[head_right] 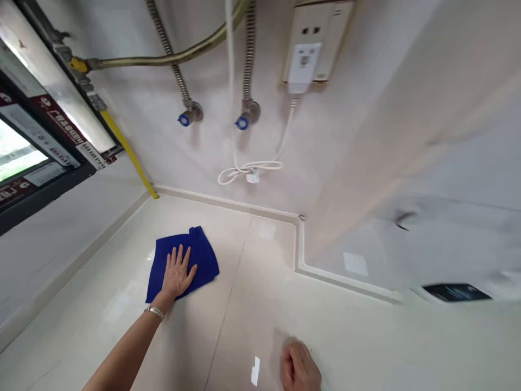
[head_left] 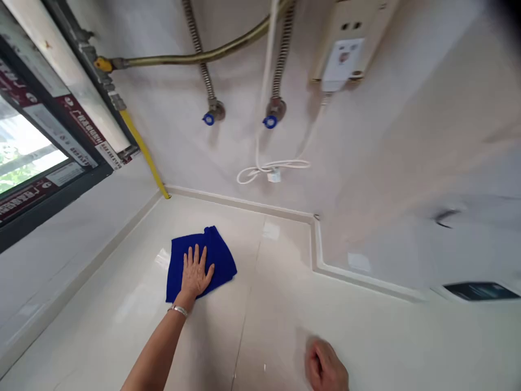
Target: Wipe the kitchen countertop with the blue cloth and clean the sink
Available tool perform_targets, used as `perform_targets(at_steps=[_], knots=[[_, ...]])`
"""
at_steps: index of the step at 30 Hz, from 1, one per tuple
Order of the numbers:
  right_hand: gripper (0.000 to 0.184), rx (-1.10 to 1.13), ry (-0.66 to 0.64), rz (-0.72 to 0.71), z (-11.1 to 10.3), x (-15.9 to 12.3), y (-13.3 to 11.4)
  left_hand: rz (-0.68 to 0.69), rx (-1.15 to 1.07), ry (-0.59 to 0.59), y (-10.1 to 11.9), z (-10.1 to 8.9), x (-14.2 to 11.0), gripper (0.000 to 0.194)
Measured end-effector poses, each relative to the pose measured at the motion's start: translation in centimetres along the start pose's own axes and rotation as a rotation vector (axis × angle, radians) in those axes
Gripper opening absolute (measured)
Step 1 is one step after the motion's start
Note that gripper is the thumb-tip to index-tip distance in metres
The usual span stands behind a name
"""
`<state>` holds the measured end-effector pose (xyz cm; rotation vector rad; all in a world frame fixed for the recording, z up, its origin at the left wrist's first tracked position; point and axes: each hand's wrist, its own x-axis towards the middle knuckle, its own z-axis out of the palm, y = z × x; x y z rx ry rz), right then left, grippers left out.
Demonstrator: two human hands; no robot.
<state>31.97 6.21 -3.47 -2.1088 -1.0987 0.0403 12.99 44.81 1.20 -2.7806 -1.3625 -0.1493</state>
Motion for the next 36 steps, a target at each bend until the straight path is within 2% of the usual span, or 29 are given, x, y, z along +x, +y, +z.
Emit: perform_targets(at_steps=[3,8,12,16,21,25,27,30,33,36], knots=[[0.015,-0.022,0.028,-0.082,-0.4,0.6,-0.6,0.048,0.016,0.015,3.1,-0.3,-3.9,0.068],[0.016,-0.039,0.071,-0.112,-0.4,1.0,-0.8,0.111,0.024,0.076,7.9,0.2,-9.0,0.066],[0.015,-0.003,0.099,-0.087,-0.1,1.1,-0.7,0.171,0.032,0.129,12.1,0.6,-12.4,0.066],[0.018,0.151,0.097,-0.037,-0.5,1.4,-0.8,0.256,-0.007,0.153,16.8,0.7,-15.5,0.070],[0.038,0.195,0.149,-0.057,0.1,1.3,-0.6,0.339,-0.063,0.151,21.3,1.2,-18.3,0.073],[0.033,0.131,0.263,-0.074,1.8,2.1,-0.2,0.341,-0.053,0.168,22.4,2.0,-18.9,0.075],[0.030,0.167,0.273,-0.074,1.9,2.6,-0.1,0.340,-0.047,0.176,22.4,2.2,-18.8,0.073],[0.024,0.223,0.260,0.023,0.6,2.8,0.4,0.342,-0.039,0.195,22.3,2.3,-18.6,0.071],[0.014,0.196,0.219,0.139,-1.7,1.7,2.1,0.330,-0.048,0.204,22.5,2.2,-18.6,0.070],[0.020,0.123,0.282,0.116,-3.7,1.0,3.9,0.327,-0.083,0.171,22.4,1.9,-18.5,0.070]])
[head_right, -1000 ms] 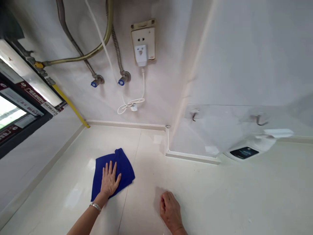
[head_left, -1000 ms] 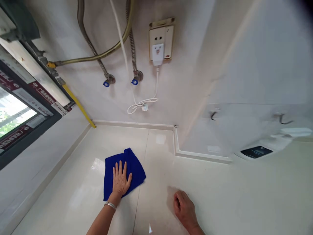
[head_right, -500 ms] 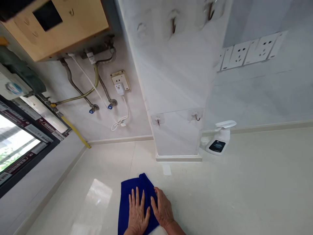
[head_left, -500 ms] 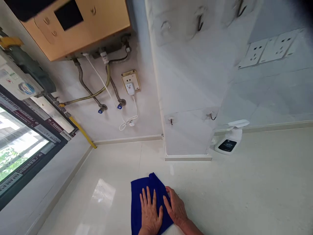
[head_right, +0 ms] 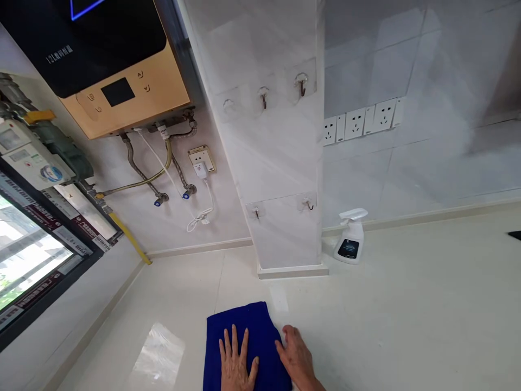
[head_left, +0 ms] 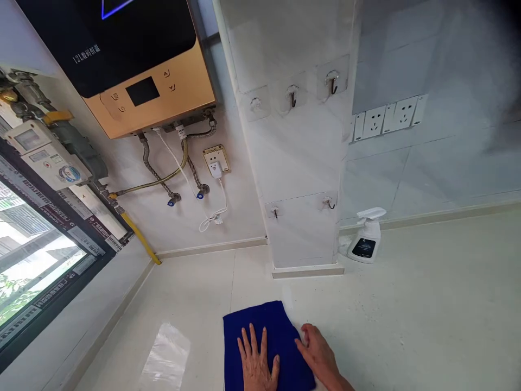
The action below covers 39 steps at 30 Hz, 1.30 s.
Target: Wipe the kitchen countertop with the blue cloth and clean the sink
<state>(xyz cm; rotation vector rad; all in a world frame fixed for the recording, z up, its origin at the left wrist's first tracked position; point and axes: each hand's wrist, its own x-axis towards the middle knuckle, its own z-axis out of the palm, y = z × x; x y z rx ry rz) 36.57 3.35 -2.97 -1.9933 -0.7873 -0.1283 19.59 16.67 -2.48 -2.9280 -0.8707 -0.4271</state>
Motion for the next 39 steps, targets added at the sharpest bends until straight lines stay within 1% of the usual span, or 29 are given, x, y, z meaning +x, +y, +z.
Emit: perform_targets(at_steps=[2,3,4,6,8,10,11,13,16,19,21,24,28,31,33,36,39], knots=[[0.031,-0.046,0.087,-0.078,-0.7,0.6,-0.2,0.001,-0.041,-0.036,-0.4,-0.6,0.2,0.065],[0.035,-0.068,0.108,-0.131,-0.6,0.9,-0.8,-0.007,-0.053,-0.042,-0.8,-0.9,0.3,0.062],[0.038,-0.088,0.099,-0.190,-0.4,1.2,-1.7,-0.022,-0.054,-0.035,-1.2,-1.2,0.4,0.059],[0.044,-0.122,0.007,-0.306,0.6,1.4,-4.0,-0.045,-0.026,0.015,-2.2,-1.5,0.5,0.057],[0.054,-0.142,-0.156,-0.414,2.0,1.0,-6.1,-0.033,0.018,0.071,-3.3,-1.4,0.5,0.059],[0.062,-0.163,-0.294,-0.471,3.1,0.1,-7.2,-0.002,0.047,0.099,-4.1,-1.0,0.3,0.060],[0.064,-0.178,-0.341,-0.481,3.4,-0.4,-7.3,0.002,0.057,0.110,-4.4,-0.8,0.1,0.059],[0.066,-0.217,-0.410,-0.486,3.4,-1.2,-7.0,-0.002,0.062,0.130,-4.3,-0.4,-0.2,0.059],[0.066,-0.282,-0.477,-0.505,2.1,-2.3,-5.8,0.024,0.035,0.162,-3.1,-0.3,-1.1,0.060],[0.068,-0.332,-0.470,-0.504,0.1,-3.3,-4.6,0.059,0.009,0.175,-0.9,-0.4,-1.9,0.065],[0.068,-0.359,-0.455,-0.488,-1.2,-3.6,-3.7,0.082,-0.001,0.158,0.6,-0.6,-2.0,0.067],[0.068,-0.397,-0.433,-0.441,-2.6,-3.2,-2.1,0.134,-0.025,0.108,2.5,-0.6,-0.8,0.068],[0.067,-0.440,-0.417,-0.378,-3.6,-1.5,0.1,0.217,-0.047,0.082,3.9,-0.5,1.8,0.067],[0.065,-0.462,-0.396,-0.328,-3.5,-0.7,0.8,0.248,-0.056,0.085,4.0,-0.5,2.9,0.067],[0.068,-0.474,-0.373,-0.286,-2.9,-0.5,0.7,0.239,-0.068,0.068,3.7,-0.6,3.3,0.066],[0.073,-0.475,-0.373,-0.280,-1.2,0.2,-0.4,0.212,-0.070,0.051,2.3,-0.7,4.1,0.064],[0.076,-0.452,-0.425,-0.329,1.1,1.8,-1.8,0.182,-0.043,0.059,0.1,-0.6,5.2,0.062]])
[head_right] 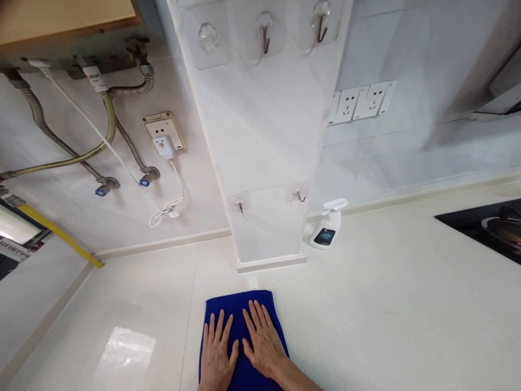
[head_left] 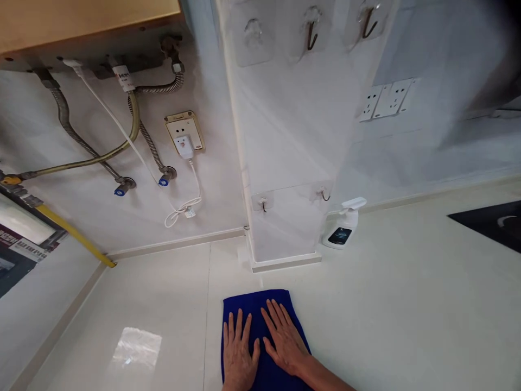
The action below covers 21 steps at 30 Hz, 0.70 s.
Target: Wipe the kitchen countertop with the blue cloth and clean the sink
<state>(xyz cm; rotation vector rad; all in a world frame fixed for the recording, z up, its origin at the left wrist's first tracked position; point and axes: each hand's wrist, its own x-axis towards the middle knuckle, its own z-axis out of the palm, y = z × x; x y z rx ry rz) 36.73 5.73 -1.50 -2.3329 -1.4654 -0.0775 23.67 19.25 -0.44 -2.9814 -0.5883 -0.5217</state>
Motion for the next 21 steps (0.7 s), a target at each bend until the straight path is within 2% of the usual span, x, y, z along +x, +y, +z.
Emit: perform_targets(at_steps=[5,8,11,15,21], knots=[[0.081,0.079,-0.108,-0.114,0.8,5.8,-1.3,-0.131,0.028,0.030,-3.4,0.7,1.1,0.059],[0.082,0.138,-0.184,-0.191,1.2,9.4,-1.7,-0.219,0.038,0.041,-4.6,1.3,2.1,0.057],[0.080,0.166,-0.216,-0.209,1.8,12.9,-1.9,-0.269,0.061,0.059,-5.8,2.0,4.0,0.055],[0.077,0.126,-0.176,-0.131,3.3,17.0,-1.8,-0.294,0.072,0.058,-7.6,3.2,7.8,0.053],[0.077,-0.020,-0.117,0.072,5.9,21.4,-0.3,-0.196,0.005,0.016,-10.3,5.4,14.2,0.055]])
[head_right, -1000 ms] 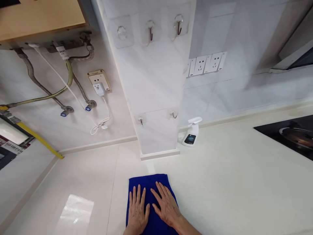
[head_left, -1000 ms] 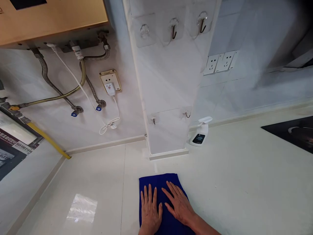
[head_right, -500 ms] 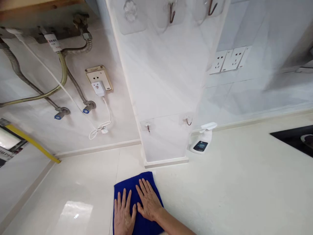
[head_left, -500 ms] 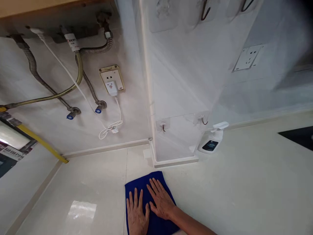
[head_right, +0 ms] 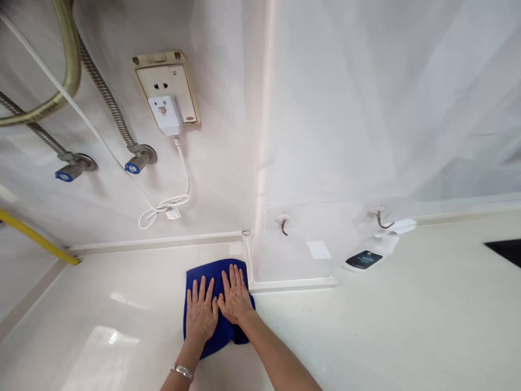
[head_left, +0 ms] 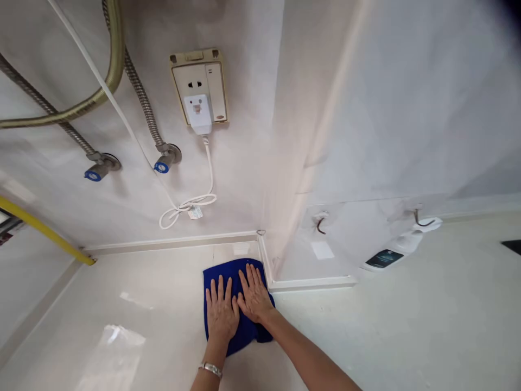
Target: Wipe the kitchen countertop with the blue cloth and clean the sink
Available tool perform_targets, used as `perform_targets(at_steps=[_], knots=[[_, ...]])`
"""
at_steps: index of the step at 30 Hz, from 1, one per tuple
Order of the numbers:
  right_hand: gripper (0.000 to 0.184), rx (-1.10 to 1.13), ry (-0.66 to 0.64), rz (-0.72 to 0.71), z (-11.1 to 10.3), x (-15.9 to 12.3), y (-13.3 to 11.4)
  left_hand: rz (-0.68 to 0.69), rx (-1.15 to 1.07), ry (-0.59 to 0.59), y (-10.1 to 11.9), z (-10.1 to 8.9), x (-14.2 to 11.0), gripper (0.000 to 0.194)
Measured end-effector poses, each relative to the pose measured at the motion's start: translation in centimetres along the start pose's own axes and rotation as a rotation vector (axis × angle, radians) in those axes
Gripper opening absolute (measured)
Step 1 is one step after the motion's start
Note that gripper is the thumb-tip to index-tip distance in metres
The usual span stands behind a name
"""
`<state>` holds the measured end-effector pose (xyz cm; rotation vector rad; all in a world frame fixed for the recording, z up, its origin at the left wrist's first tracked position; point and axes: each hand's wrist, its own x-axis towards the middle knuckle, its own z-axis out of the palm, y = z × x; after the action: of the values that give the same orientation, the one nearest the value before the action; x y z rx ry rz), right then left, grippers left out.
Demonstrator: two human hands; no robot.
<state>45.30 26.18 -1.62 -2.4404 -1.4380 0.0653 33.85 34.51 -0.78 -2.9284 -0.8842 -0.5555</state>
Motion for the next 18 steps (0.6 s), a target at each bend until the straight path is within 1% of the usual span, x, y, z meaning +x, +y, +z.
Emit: perform_targets(at_steps=[3,8,12,15,18], knots=[[0.075,-0.029,0.044,0.065,0.5,2.0,0.6,0.023,-0.051,-0.016,-0.3,1.1,2.9,0.057],[0.074,-0.042,0.075,0.093,0.9,5.2,1.5,0.023,-0.125,-0.038,-0.9,2.5,6.5,0.058],[0.070,0.019,0.103,0.138,1.2,7.6,2.0,0.006,-0.136,-0.075,-1.4,3.1,8.9,0.055],[0.069,0.046,0.088,0.176,1.3,9.1,2.1,-0.004,-0.136,-0.108,-1.8,3.5,10.3,0.054],[0.069,0.035,0.066,0.196,1.2,10.1,2.1,0.008,-0.125,-0.111,-2.1,3.8,11.3,0.054]])
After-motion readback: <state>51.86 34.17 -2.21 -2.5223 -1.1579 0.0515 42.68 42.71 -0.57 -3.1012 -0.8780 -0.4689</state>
